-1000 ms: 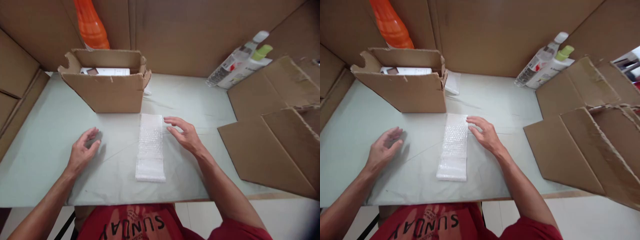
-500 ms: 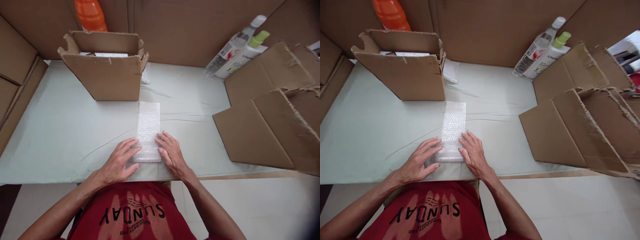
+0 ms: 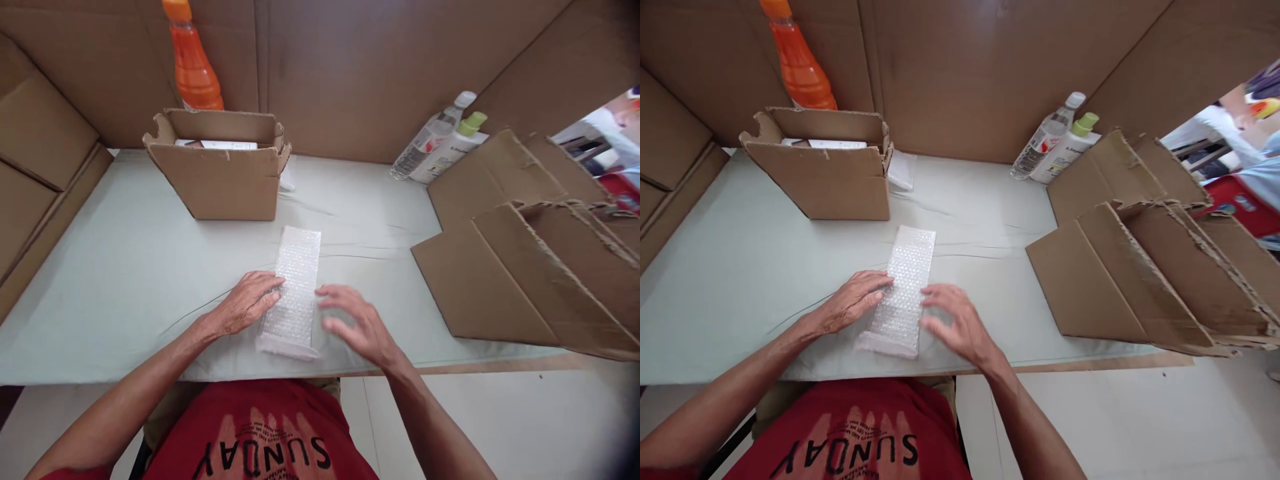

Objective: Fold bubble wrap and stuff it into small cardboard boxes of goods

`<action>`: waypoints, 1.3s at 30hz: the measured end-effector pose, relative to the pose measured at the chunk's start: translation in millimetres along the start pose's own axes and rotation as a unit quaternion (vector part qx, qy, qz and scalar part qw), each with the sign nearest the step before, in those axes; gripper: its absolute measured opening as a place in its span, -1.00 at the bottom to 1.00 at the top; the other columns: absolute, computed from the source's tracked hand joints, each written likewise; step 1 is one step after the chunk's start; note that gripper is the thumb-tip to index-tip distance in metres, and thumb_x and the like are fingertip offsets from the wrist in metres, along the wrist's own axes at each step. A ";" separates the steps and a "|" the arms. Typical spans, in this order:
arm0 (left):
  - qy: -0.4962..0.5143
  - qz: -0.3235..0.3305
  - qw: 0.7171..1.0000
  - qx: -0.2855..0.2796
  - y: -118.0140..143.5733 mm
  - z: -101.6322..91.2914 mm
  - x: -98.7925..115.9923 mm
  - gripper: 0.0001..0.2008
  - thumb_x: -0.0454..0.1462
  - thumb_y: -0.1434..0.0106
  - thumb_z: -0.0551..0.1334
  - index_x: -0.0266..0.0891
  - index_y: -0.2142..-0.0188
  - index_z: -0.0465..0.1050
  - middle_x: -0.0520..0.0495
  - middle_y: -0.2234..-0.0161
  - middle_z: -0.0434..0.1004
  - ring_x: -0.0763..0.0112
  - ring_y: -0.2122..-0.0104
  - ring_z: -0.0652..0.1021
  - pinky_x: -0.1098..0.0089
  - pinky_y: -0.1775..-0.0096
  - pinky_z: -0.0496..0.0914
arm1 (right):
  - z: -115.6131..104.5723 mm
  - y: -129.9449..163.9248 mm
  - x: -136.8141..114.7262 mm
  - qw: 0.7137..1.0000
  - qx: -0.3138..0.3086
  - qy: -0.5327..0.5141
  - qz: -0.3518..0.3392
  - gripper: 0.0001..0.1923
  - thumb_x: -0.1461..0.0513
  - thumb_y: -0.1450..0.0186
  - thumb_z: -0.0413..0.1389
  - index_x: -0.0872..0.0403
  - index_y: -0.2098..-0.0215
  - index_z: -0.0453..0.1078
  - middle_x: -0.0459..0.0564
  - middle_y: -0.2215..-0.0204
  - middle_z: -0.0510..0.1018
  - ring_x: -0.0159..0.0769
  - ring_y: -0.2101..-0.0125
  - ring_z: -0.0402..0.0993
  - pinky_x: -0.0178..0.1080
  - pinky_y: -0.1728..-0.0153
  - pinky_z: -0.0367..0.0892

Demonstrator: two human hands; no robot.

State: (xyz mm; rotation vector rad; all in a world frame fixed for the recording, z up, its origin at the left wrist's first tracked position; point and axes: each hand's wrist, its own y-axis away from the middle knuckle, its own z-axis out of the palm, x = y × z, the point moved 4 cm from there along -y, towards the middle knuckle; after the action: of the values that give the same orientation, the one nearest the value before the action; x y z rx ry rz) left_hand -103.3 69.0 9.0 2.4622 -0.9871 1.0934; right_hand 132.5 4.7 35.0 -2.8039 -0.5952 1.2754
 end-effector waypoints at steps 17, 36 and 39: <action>-0.067 0.094 0.991 -0.068 31.6 31.7 42.3 -0.32 -0.19 -0.12 0.35 -0.16 -0.25 0.32 -0.26 -0.21 0.45 -0.10 -0.30 0.34 -0.24 -0.35 -0.01 | -24.4 -142.6 89.1 0.935 0.226 0.234 0.140 -0.77 0.21 -0.33 0.14 0.13 0.08 0.48 0.30 -0.23 0.42 0.16 -0.28 0.21 0.17 -0.22 0.08; 0.062 -0.040 0.997 0.038 33.9 11.5 16.6 -0.29 -0.33 -0.23 0.14 -0.14 -0.38 0.11 -0.21 -0.26 0.38 0.16 -0.09 0.51 0.24 0.09 0.51 | 38.6 -1.3 9.6 0.989 0.129 -0.044 0.054 -0.84 0.18 -0.43 0.07 -0.02 0.23 0.50 0.06 -0.01 0.60 -0.14 -0.09 0.48 0.00 -0.13 0.38; 0.058 -0.104 0.988 0.098 18.5 13.0 14.2 -0.44 -0.24 -0.33 0.11 -0.23 -0.31 0.23 -0.13 0.09 0.59 0.33 0.25 0.56 0.36 0.27 0.46 | 35.9 7.4 15.8 0.982 0.169 -0.023 0.075 -0.86 0.15 -0.41 0.10 0.00 0.21 0.49 0.08 0.02 0.61 -0.12 -0.05 0.50 0.01 -0.12 0.38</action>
State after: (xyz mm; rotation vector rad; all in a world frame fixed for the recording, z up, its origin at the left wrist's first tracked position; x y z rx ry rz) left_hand -102.0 42.3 10.2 2.5479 -0.5991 1.2969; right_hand 118.3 -2.2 -1.8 -2.5814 -0.1471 1.3238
